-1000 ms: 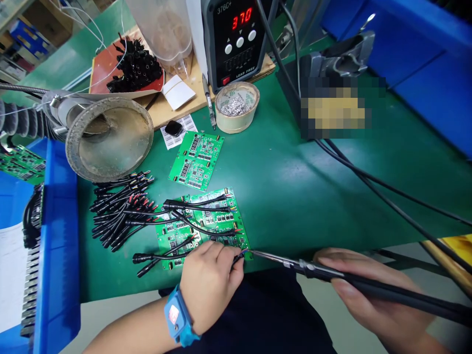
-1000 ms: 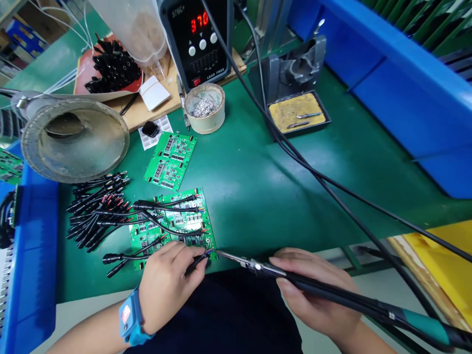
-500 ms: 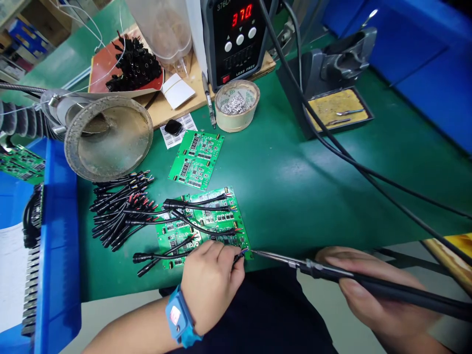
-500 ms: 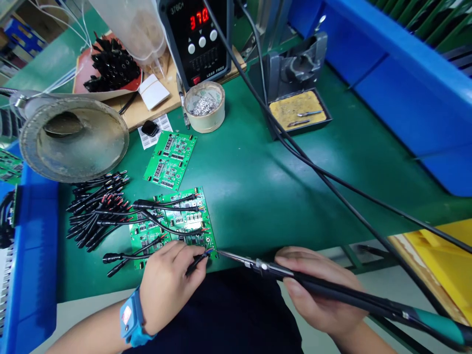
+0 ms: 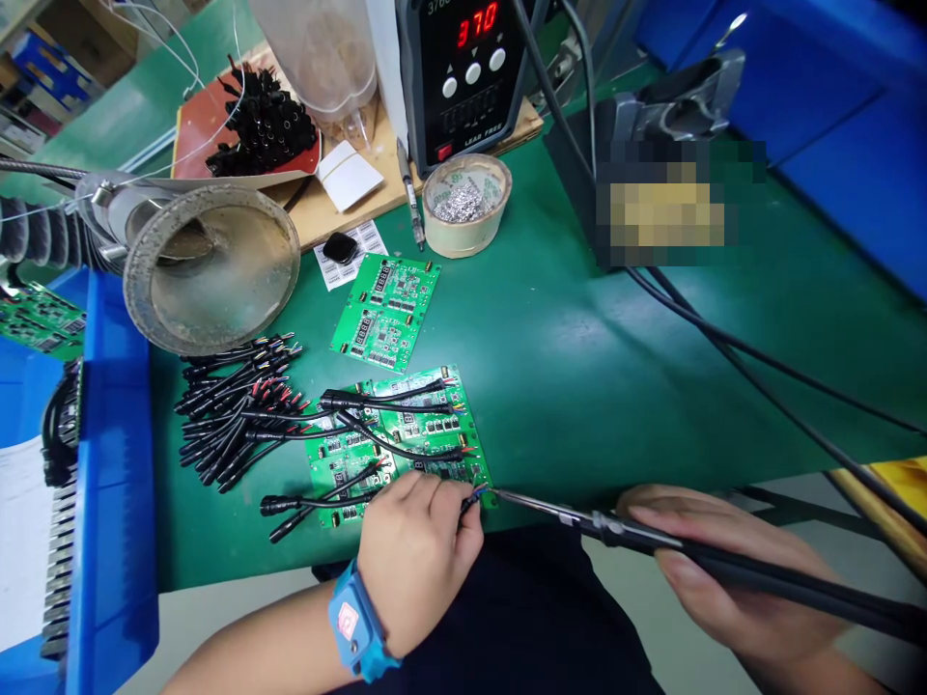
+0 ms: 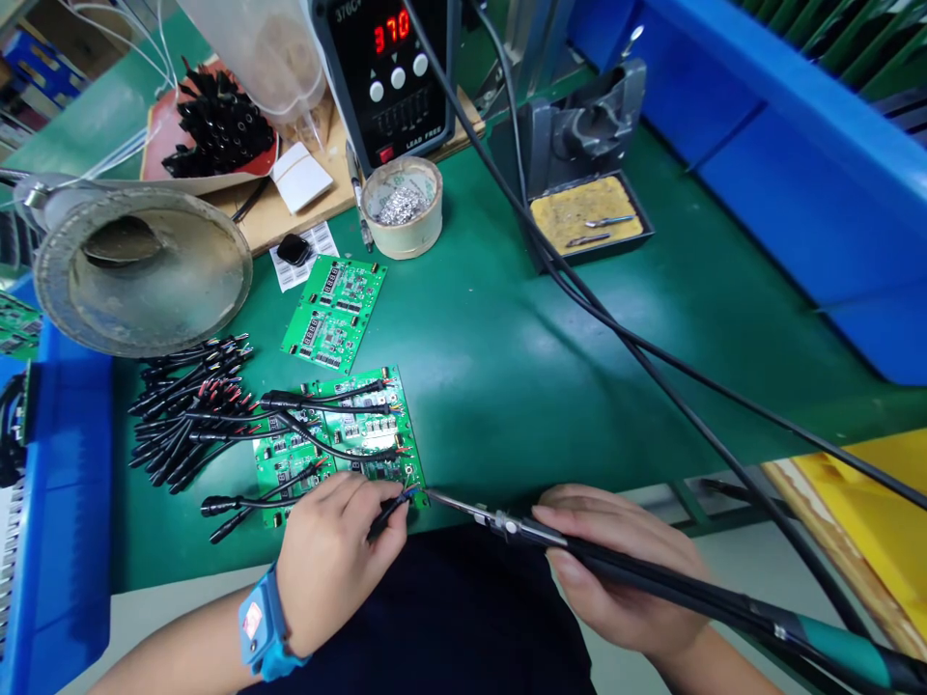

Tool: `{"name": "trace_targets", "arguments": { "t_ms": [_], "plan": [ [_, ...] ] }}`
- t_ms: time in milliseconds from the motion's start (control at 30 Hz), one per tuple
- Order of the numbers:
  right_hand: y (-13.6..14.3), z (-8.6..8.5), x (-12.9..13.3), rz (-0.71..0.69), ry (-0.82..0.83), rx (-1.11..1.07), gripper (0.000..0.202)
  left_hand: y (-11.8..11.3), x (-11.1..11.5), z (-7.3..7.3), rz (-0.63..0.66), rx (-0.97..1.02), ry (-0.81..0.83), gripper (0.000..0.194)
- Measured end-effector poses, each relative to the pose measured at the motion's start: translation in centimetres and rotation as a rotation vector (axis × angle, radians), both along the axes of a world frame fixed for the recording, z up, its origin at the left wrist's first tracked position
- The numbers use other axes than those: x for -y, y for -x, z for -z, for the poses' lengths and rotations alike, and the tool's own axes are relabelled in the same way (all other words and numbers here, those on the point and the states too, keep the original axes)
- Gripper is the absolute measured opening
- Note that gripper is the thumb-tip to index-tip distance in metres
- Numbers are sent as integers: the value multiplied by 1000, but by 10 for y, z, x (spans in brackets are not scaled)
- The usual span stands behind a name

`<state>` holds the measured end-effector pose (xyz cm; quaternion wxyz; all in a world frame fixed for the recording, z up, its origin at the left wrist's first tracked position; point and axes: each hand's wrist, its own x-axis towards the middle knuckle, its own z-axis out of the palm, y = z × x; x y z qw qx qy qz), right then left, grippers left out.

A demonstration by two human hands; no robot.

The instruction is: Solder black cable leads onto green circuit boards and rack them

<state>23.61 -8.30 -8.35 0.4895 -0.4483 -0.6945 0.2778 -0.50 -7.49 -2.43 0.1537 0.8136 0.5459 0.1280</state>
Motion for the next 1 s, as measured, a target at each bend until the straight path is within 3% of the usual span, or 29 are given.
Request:
{"name": "trace_targets", "arguments": {
  "t_ms": [233, 500, 900, 1000],
  "plan": [
    [0, 4, 3, 40, 26, -93, 37, -1, 0, -1, -13, -6, 14, 6],
    [1, 4, 5, 70, 36, -37, 29, -1, 0, -2, -8, -23, 26, 6],
    [5, -8, -12, -102, -31, -56, 37, -1, -1, -3, -3, -19, 26, 6],
    [5, -6, -8, -45, 13, -91, 33, -2, -1, -3, -4, -20, 25, 6]
  ]
}}
